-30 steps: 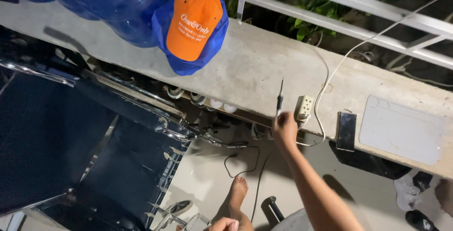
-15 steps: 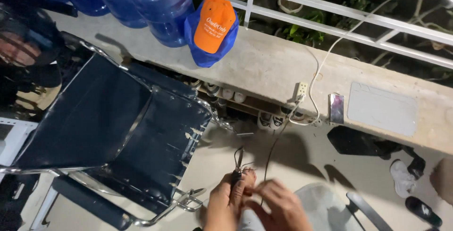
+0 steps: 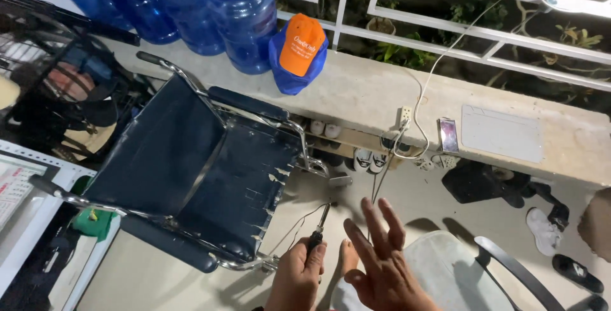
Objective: Untangling a black power or data cable on a desk.
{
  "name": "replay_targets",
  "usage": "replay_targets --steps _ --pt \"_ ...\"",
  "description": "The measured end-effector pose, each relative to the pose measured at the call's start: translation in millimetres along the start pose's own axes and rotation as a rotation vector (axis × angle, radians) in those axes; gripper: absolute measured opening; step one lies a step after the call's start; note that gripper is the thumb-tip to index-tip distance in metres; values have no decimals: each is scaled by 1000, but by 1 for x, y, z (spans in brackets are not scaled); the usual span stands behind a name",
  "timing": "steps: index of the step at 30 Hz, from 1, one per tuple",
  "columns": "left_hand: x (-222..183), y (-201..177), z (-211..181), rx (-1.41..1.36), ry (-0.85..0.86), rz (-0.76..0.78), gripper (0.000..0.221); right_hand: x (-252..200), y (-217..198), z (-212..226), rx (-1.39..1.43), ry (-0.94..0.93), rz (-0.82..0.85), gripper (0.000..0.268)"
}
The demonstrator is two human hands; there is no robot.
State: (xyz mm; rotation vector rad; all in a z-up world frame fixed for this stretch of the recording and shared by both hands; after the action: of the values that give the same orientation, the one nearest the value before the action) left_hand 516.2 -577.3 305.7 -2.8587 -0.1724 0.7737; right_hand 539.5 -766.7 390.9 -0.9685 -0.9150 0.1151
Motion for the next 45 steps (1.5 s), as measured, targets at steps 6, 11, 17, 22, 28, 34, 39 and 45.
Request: replay_targets --steps 6,11,17,22,28,34,39,45 --pt "-10 -8 -12 46 -177 65 31 -8 31 12 -126 -199 280 90" --pt "14 -9 23 149 -18 58 40 17 -14 21 -220 -204 251 79" --pt "23 -3 36 132 46 63 34 -5 21 -3 -286 -180 245 100" --pt "10 -10 11 210 -161 147 38 -8 27 -5 -434 -207 379 119" --pt "25 2 29 247 4 169 45 -36 33 -16 -473 -109 277 136" --pt "12 8 6 251 -157 286 38 -43 30 -16 -373 -128 420 135" --pt "18 10 15 259 -99 252 46 -49 -16 -7 -182 140 102 76" --pt "19 23 6 170 -28 323 31 -46 38 -15 -315 -89 527 116"
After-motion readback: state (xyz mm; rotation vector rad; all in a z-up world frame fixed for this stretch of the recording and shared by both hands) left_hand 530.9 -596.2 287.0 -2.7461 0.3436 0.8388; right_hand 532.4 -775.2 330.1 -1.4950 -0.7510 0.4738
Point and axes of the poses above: each hand's wrist, its own x-axis towards the middle knuckle, its own y-axis out of the palm, z = x × y, the point moved 6 cm from there along x, towards the middle knuckle, and after that the axes turned 9 degrees about -x, right-handed, at the moved point
